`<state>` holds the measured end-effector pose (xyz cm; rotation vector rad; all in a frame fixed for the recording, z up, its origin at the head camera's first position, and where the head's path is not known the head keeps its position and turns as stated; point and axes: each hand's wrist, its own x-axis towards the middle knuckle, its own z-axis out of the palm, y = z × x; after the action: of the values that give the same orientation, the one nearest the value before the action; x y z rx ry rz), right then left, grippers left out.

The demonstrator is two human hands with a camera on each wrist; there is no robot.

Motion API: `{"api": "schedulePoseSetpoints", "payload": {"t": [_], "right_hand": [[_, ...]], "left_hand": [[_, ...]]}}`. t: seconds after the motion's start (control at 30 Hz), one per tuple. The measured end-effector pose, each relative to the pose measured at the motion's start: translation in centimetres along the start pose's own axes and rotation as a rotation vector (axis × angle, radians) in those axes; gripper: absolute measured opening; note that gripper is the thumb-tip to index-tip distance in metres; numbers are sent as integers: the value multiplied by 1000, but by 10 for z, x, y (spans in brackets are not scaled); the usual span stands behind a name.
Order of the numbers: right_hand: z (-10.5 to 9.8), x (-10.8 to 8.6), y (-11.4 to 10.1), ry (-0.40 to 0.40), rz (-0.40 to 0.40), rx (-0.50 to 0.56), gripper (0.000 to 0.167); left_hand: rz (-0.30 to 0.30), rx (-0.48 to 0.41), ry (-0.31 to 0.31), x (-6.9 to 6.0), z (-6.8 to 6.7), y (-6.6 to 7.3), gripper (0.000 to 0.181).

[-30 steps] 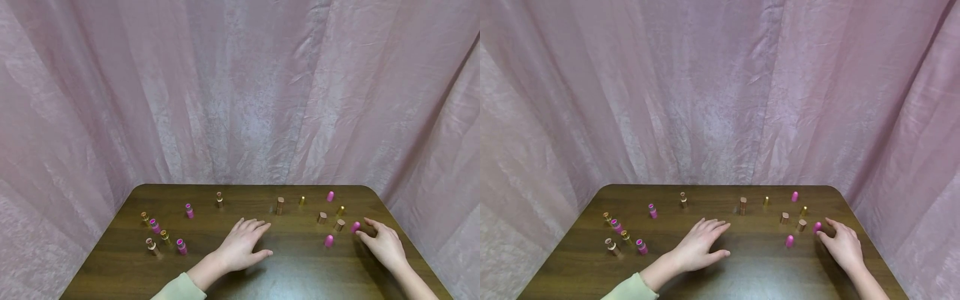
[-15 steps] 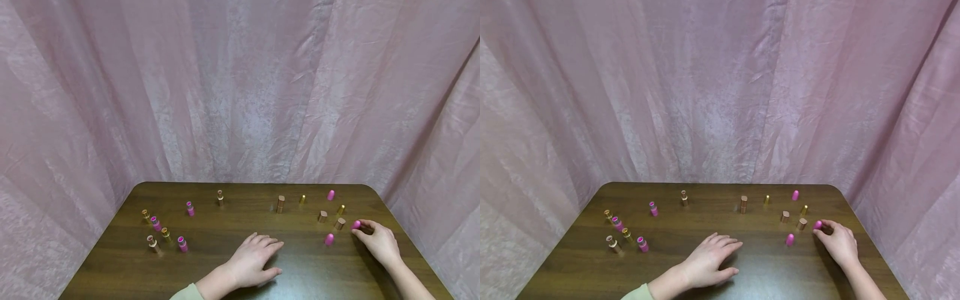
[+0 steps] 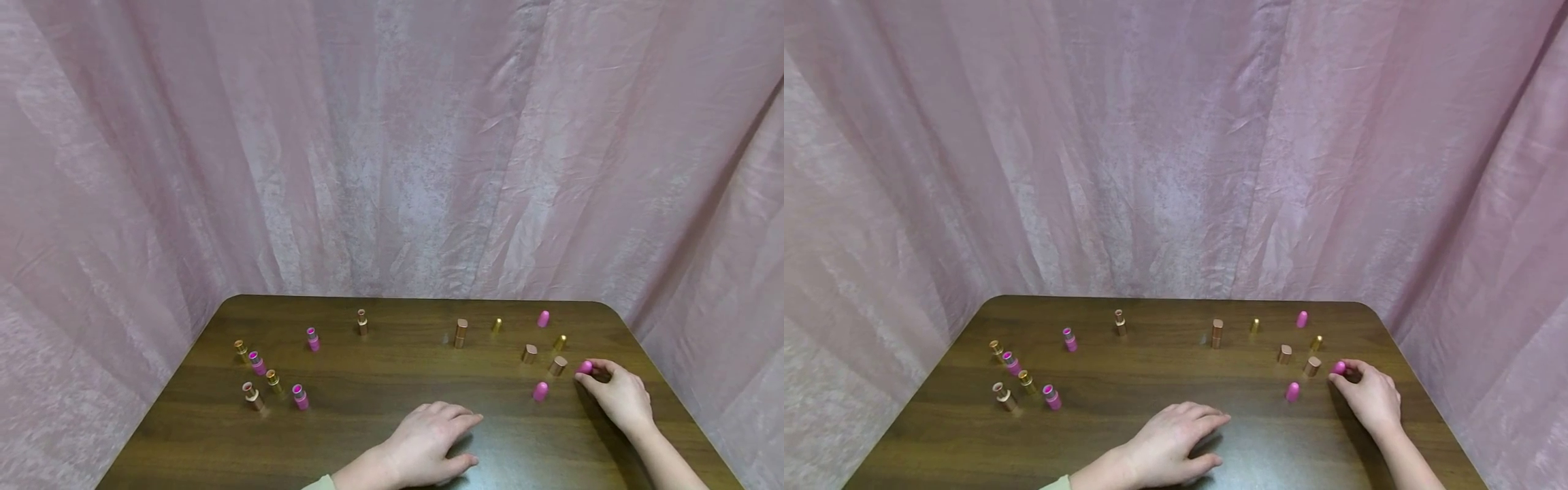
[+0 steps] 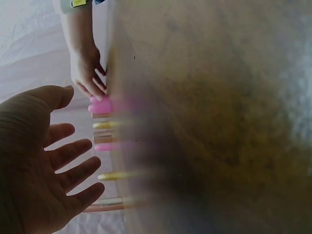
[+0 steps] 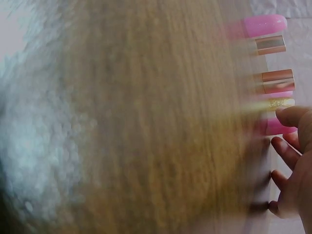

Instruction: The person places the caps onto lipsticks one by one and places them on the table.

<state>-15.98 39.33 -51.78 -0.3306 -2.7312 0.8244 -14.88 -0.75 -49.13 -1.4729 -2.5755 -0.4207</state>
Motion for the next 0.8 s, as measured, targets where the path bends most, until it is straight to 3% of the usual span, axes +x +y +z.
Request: {"api": "schedulePoseSetpoints", "payload": {"t": [0.57, 0.8], "right_hand": [[-5, -2, -2, 139, -34, 25, 37], [-17, -6, -22, 96, -20, 113, 45]], "left_hand": [[-7, -1, 2, -1, 0, -2, 59], [-20, -24, 18, -6, -8, -8, 58]]}}
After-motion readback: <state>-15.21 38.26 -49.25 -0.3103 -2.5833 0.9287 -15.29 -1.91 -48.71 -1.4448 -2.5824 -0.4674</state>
